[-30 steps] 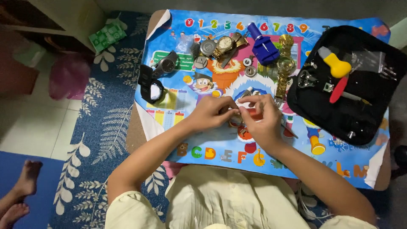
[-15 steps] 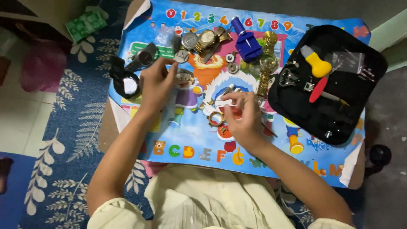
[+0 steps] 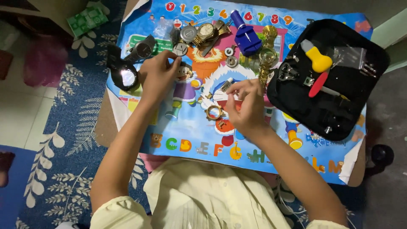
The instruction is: A person uses precision tools to repair and manipulate the internal components of a watch movement on a workspace mat.
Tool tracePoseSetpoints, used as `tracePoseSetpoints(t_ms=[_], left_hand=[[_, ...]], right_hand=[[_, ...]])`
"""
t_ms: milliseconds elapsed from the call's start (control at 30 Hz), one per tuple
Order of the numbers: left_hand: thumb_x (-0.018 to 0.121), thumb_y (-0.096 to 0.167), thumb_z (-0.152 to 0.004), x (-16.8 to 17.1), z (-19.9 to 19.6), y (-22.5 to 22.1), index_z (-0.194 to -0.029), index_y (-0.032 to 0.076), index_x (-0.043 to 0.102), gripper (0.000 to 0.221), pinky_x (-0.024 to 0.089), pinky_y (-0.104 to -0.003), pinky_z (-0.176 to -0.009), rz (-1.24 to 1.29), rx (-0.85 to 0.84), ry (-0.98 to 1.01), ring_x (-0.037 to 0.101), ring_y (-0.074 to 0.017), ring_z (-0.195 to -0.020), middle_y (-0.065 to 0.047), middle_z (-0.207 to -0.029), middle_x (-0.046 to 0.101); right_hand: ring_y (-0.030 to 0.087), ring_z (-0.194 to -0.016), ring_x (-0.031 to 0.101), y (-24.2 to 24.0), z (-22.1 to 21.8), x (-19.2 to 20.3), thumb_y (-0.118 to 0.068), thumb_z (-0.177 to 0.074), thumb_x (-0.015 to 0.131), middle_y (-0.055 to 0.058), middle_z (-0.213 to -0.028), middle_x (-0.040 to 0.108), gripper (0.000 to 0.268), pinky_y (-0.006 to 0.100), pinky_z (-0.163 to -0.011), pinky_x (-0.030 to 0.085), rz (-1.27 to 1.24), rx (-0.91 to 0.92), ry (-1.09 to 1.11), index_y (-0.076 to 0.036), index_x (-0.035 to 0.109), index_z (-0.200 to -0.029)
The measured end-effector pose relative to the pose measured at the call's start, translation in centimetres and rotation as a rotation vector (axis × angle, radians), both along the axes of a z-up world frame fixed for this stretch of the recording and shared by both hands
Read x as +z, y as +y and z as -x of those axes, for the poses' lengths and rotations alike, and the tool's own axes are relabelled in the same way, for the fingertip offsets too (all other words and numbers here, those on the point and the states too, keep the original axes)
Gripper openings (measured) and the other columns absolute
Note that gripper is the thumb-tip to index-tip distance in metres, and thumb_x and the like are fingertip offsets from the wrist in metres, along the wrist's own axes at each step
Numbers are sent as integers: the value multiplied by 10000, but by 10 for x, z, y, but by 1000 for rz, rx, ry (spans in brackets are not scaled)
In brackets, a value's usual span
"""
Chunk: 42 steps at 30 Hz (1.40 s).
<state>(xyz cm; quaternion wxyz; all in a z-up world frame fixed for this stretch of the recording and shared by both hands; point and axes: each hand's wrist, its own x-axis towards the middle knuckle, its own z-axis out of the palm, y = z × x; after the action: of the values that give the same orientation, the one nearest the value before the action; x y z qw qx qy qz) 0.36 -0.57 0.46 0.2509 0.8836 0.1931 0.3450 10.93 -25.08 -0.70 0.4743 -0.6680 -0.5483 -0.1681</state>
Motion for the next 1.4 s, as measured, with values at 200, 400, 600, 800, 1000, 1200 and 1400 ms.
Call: tracePoseSetpoints(t_ms=[200,400,600,800,1000,1200,1400], left_hand=[[741,280,-976,-15,-13,13,-955,130,749,151,460,-407,-543,-61,23,10,639,-319,-533,-35,-529,578],[708,334,-965,-31,-27,25,-908,169,693,175,389,-356,-429,-265,103,34,602,-200,-462,33,-616,691],[725,377,-911,-42,-41,36,-831,197,687,201,366,-382,-416,-360,230,26,587,-229,-460,55,-585,665],[724,377,-950,-32,-51,35,-743,108,629,353,398,-398,-394,-432,218,10,504,-277,-382,-34,-570,647],[697,241,-993,-2,-51,11,-653,126,603,371,370,-334,-408,-720,120,-186,409,-208,-361,-24,-508,557],[758,259,-944,20,-56,7,-888,141,639,177,395,-401,-853,-985,-160,-241,539,-237,-804,-80,-872,609],[653,255,-966,49,-69,26,-1254,235,645,289,272,-351,-1208,-1666,-100,-213,459,-135,-1321,52,-1359,595]], right_hand=[[243,-770,479,5,-21,-8,57,-952,582,70,-880,622,319,371,-768,380,-147,7,151,-101,310,-899],[222,-875,465,-5,-19,2,78,-981,521,146,-1014,525,317,346,-809,414,-53,-84,222,-52,233,-1008],[278,-891,442,-5,-22,1,112,-918,601,127,-972,587,393,412,-870,394,12,-143,-125,-56,255,-1000],[267,-873,433,-4,-21,2,96,-923,587,123,-948,592,355,401,-868,388,37,-140,-98,-49,269,-982],[268,-816,492,6,-28,-4,60,-908,628,121,-914,636,347,436,-866,409,70,-168,-247,-47,305,-978],[251,-889,643,26,-42,10,-4,-788,743,55,-1014,654,414,417,-917,463,126,-59,-700,-103,433,-1043],[139,-1045,536,70,-59,56,-236,-981,614,15,-1213,604,220,285,-990,408,228,124,-1454,-197,397,-992]])
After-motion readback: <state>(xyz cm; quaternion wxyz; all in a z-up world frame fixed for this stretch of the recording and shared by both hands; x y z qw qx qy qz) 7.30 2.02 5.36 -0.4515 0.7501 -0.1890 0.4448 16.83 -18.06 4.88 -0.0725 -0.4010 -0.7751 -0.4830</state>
